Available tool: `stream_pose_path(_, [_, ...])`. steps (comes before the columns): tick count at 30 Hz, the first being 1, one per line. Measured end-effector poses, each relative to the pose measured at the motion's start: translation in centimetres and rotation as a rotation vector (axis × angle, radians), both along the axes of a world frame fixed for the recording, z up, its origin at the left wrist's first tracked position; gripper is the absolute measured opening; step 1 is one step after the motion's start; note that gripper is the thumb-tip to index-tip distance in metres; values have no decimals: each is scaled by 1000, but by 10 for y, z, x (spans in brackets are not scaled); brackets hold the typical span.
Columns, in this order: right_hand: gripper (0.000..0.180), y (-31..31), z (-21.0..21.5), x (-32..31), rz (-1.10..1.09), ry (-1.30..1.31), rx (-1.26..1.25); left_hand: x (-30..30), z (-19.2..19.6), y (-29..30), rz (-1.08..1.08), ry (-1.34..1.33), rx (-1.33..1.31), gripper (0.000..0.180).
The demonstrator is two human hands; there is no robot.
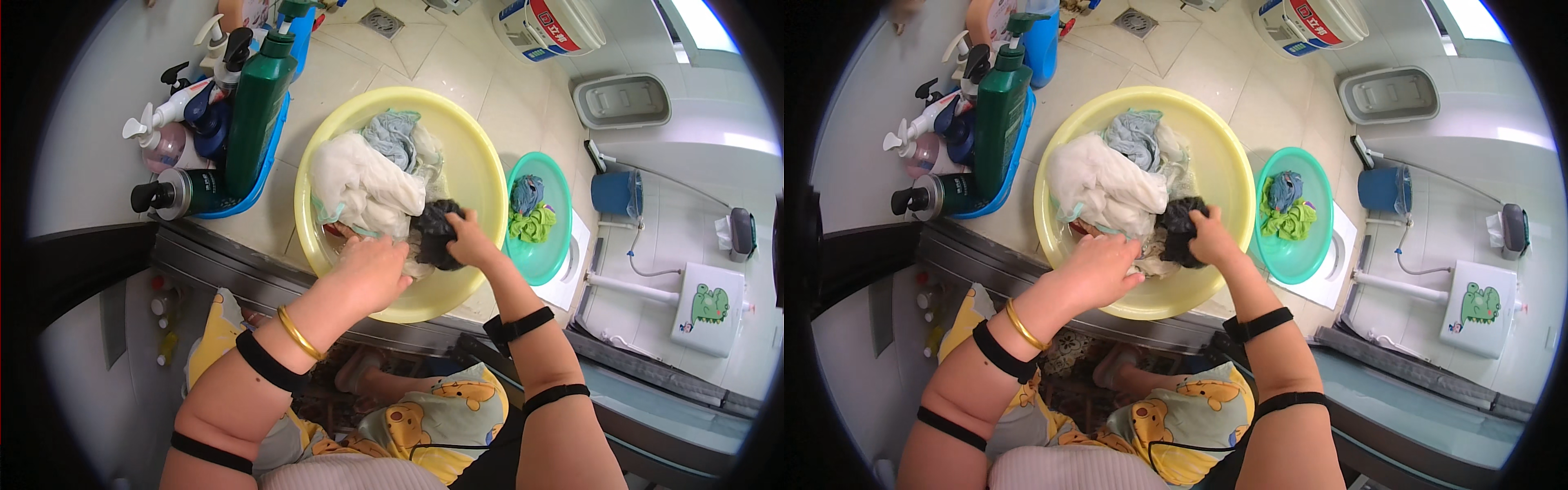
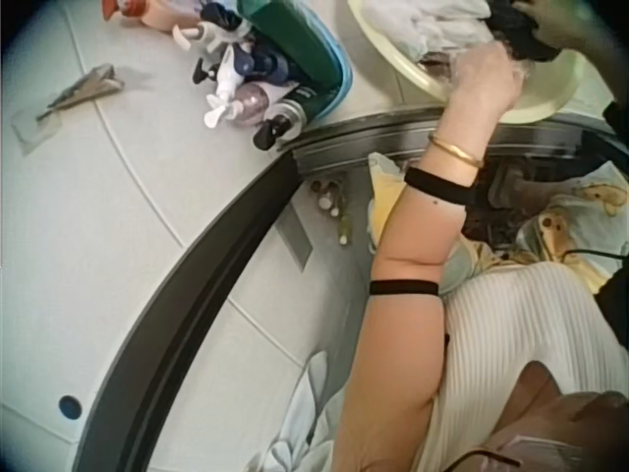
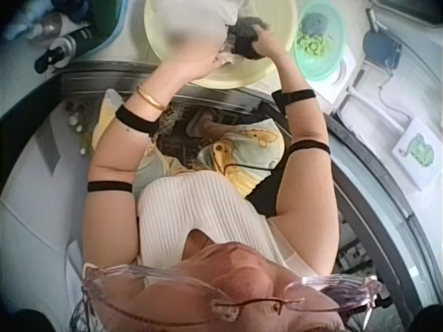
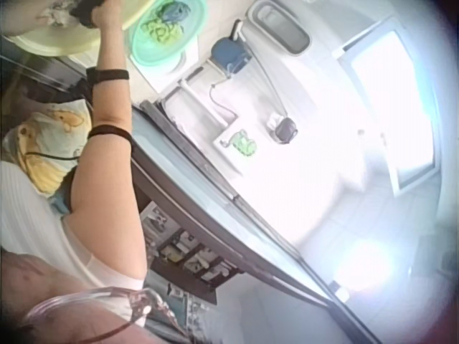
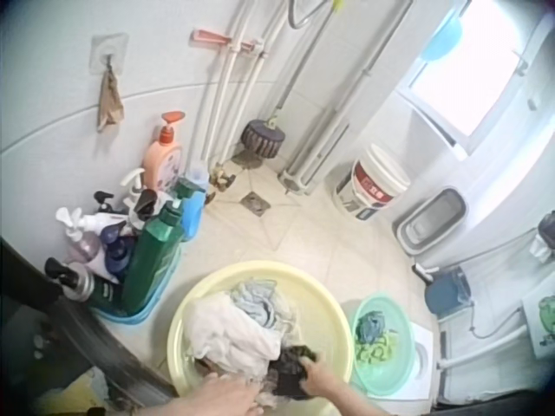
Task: Hand-washing clothes in a basin with soapy water.
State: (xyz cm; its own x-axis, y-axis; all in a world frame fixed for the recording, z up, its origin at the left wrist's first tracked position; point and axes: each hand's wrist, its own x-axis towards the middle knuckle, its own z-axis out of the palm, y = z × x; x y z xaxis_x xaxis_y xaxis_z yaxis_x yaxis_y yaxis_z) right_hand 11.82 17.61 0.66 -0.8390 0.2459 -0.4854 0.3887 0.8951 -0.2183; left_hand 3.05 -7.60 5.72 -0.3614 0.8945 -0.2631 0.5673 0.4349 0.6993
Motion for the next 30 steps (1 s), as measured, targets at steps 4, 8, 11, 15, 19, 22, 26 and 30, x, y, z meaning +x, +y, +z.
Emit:
stream_pose_path(4, [76, -33, -30, -3, -94, -361, -20, -2, 0, -2, -4, 3, -10, 31])
stream_pose_path(8, [83, -26, -74, -15, -241, -287, 19, -5, -1, -5, 3, -3, -31, 31])
stream_pose_path(11, [79, -14, -96, -30, -167, -297, 115, -6, 3, -9, 21, 21, -55, 31])
stream_pose_path(15, [51, 35, -128, -30, -104, -268, 206, -1, 1, 2, 9, 15, 6, 31])
stream_pose_path(19, [42, 16, -83, -58, -100, -241, 7, -4, 2, -4, -10, -5, -49, 33])
stream_pose_path(22, [40, 35, -28, -61, -393, -211, -464, -6, 5, 5, -20, 29, -70, 35])
stream_pose_path(26, [31, -6, 64, -61, -611, -1, -651, -12, 4, 1, 22, 45, -57, 35])
stream_pose_path(30, [25, -17, 109, -42, -536, 404, -809, -13, 5, 7, 95, 65, -2, 37])
